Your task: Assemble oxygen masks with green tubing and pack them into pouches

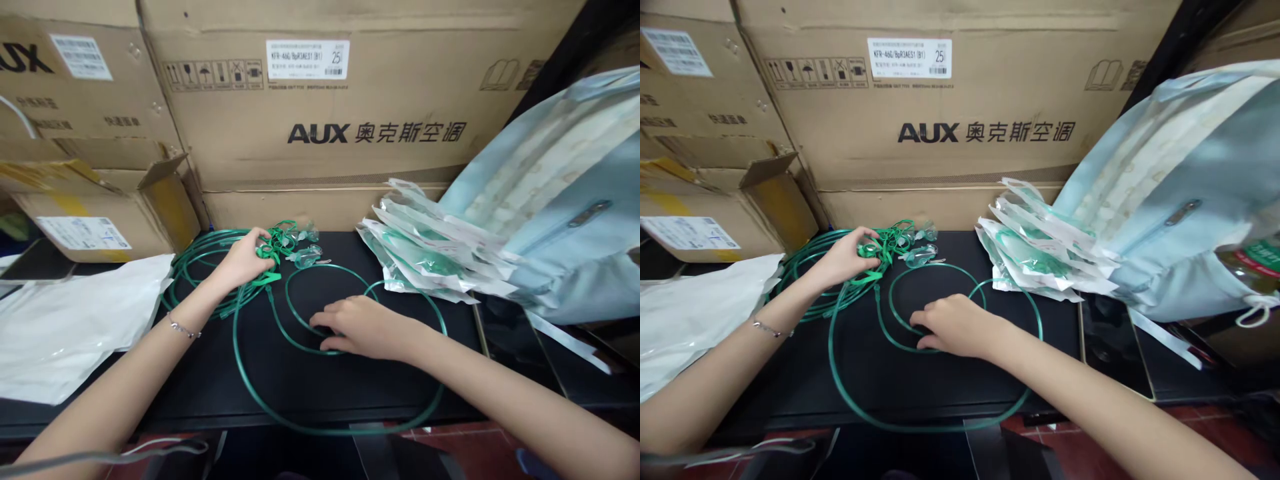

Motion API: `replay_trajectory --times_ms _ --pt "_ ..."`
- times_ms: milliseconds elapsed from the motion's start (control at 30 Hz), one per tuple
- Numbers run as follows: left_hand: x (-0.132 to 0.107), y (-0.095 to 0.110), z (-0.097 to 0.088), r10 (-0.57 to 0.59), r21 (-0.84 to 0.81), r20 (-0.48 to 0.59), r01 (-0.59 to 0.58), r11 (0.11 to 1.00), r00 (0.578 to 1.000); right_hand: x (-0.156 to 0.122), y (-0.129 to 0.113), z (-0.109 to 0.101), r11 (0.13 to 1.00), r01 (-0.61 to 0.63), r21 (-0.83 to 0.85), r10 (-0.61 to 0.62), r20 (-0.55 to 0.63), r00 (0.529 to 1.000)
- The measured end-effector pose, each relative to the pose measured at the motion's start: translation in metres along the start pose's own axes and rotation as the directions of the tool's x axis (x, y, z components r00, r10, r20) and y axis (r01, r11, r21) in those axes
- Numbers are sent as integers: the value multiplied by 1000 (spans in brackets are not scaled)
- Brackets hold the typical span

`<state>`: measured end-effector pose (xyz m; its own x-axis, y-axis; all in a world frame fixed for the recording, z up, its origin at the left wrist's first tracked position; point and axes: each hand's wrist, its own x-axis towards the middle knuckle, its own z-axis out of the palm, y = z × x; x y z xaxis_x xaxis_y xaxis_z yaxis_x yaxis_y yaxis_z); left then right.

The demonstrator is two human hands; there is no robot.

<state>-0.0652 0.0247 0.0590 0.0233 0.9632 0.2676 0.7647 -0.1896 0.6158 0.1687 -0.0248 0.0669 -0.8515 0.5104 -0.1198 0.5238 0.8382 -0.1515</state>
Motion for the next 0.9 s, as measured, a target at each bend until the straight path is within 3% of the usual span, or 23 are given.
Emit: replay_trajectory --times_ms 100,267,367,433,533,700,833,900 --pt "-2 0 4 -38 31 15 38 999 999 5 -4 0 1000 -16 -12 16 25 1000" --pt "1 1 7 -65 -16 -34 64 998 997 22 -19 10 996 -55 -72 45 -141 989" --pt "2 0 7 -81 -46 -63 78 996 995 32 -30 24 988 -7 -157 -16 -140 990" --pt "2 -2 6 -99 -71 -62 95 993 993 34 -30 29 995 4 -96 -16 -118 993" --pt "3 -3 5 -155 -108 -48 149 983 987 34 -20 31 991 -61 117 79 -154 985" --pt "10 -2 11 -248 -154 -56 237 959 967 40 -8 37 904 -72 421 245 -374 895" --pt "11 1 7 -315 -233 -114 283 930 942 39 -15 42 835 -42 548 375 -513 772" --pt "6 5 1 -344 -301 -77 307 903 936 33 -20 41 812 -23 584 406 -535 741"
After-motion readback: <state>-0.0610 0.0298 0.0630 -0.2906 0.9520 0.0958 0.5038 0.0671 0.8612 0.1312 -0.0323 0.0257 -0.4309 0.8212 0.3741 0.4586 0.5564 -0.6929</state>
